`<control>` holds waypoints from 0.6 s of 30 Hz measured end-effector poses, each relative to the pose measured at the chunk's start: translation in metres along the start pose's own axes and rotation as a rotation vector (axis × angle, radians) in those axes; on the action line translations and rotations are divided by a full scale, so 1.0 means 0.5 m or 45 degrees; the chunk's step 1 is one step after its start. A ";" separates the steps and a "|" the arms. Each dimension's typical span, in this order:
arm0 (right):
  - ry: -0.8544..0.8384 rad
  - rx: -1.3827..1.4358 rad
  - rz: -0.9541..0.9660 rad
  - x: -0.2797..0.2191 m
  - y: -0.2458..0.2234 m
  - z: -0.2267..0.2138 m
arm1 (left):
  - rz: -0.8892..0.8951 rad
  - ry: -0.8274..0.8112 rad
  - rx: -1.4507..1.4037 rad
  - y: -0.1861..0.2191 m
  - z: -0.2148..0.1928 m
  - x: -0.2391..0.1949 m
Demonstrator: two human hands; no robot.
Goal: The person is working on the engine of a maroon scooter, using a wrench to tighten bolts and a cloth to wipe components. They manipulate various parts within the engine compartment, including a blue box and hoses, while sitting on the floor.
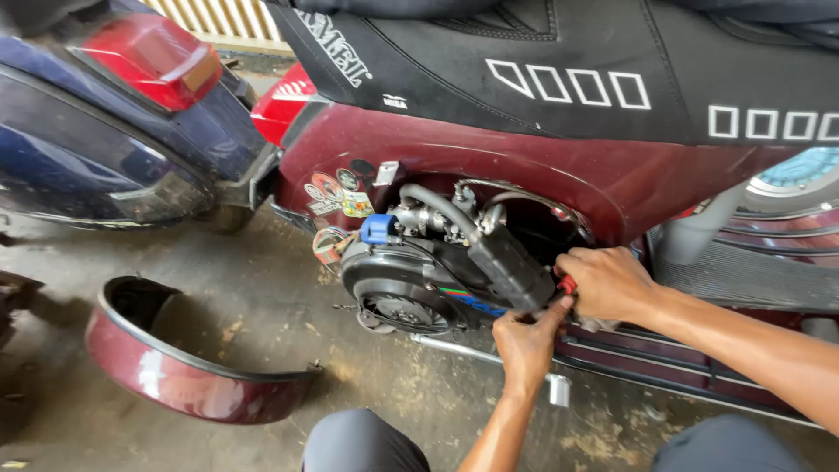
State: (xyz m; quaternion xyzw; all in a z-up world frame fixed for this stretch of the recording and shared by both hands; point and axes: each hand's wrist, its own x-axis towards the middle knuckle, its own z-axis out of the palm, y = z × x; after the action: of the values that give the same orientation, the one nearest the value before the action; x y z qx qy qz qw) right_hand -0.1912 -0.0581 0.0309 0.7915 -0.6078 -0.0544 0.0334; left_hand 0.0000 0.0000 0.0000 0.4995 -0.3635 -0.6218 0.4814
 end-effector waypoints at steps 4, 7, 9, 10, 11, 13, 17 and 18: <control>-0.080 0.142 0.228 -0.058 -0.031 -0.027 | 0.032 0.012 -0.033 -0.002 -0.005 -0.015; -0.130 0.257 0.365 -0.097 -0.074 -0.062 | 0.094 -0.034 0.044 0.003 -0.010 -0.025; -0.122 0.435 0.427 -0.130 -0.110 -0.095 | 0.203 -0.108 0.045 -0.004 -0.007 -0.034; -0.122 0.435 0.427 -0.148 -0.122 -0.092 | 0.203 -0.108 0.045 -0.003 -0.009 -0.044; -0.097 0.514 0.446 -0.163 -0.132 -0.093 | 0.235 -0.123 0.058 0.001 -0.009 -0.050; -0.067 0.597 0.471 -0.187 -0.146 -0.083 | 0.268 -0.144 0.075 0.002 -0.008 -0.063; 0.157 0.958 0.404 -0.217 -0.170 -0.057 | 0.204 -0.137 0.113 -0.022 -0.009 -0.082; 0.164 1.047 0.418 -0.225 -0.179 -0.054 | 0.174 -0.124 0.113 -0.031 -0.009 -0.087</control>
State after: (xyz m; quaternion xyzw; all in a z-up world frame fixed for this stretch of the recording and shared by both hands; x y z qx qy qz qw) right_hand -0.1309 0.0734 0.0524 0.6339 -0.6932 0.2471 -0.2381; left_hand 0.0025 0.0461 -0.0039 0.4635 -0.4470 -0.5943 0.4819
